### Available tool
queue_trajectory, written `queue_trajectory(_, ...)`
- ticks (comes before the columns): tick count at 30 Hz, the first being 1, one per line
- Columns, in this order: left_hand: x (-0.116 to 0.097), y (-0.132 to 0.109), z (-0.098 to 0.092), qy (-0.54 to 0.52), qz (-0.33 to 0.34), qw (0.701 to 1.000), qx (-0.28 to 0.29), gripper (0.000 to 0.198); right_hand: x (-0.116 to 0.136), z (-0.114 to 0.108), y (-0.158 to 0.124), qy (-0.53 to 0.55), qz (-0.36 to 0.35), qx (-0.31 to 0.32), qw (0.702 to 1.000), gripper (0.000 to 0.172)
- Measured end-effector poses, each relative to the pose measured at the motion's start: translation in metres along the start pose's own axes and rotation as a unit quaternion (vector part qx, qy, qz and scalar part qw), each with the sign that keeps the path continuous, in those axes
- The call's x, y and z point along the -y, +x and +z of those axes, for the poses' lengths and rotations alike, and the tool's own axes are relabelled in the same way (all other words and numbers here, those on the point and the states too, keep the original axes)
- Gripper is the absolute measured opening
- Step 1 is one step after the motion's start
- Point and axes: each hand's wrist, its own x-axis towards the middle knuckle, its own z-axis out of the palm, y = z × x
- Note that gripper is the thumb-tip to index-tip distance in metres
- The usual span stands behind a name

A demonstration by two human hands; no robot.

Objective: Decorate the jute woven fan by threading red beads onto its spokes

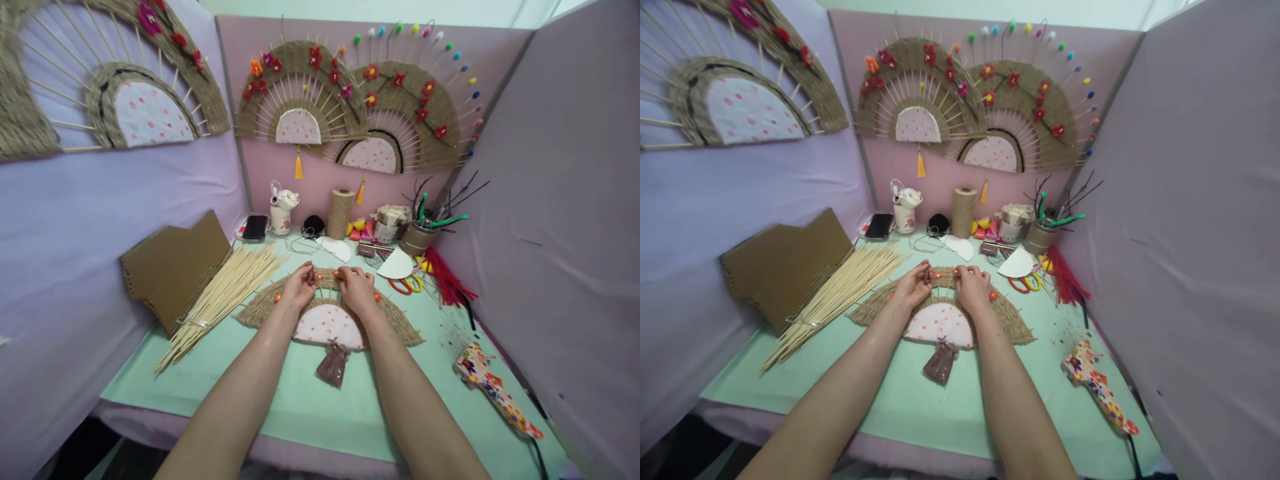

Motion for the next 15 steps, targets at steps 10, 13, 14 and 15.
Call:
queue_trajectory(10,0.0003,0.0034,-0.0016,0.004,-0.003,1.000,-0.005,0.018,0.0001,0.0022,-0.0011,-0.029,0.010,0.012,0.999,0.027)
queue_trajectory(13,0.0003,0.0022,-0.0011,0.003,-0.002,1.000,-0.006,0.018,0.0009,0.0001,-0.0003,-0.020,0.022,-0.008,1.000,0.028)
queue_trajectory(14,0.0002,0.0019,-0.0010,0.003,-0.002,1.000,-0.006,0.018,0.0011,-0.0005,0.0000,-0.015,0.026,-0.015,0.999,0.028)
queue_trajectory(15,0.0002,0.0017,-0.0010,0.003,-0.002,1.000,-0.006,0.018,0.0012,-0.0010,0.0002,-0.011,0.029,-0.019,0.999,0.029)
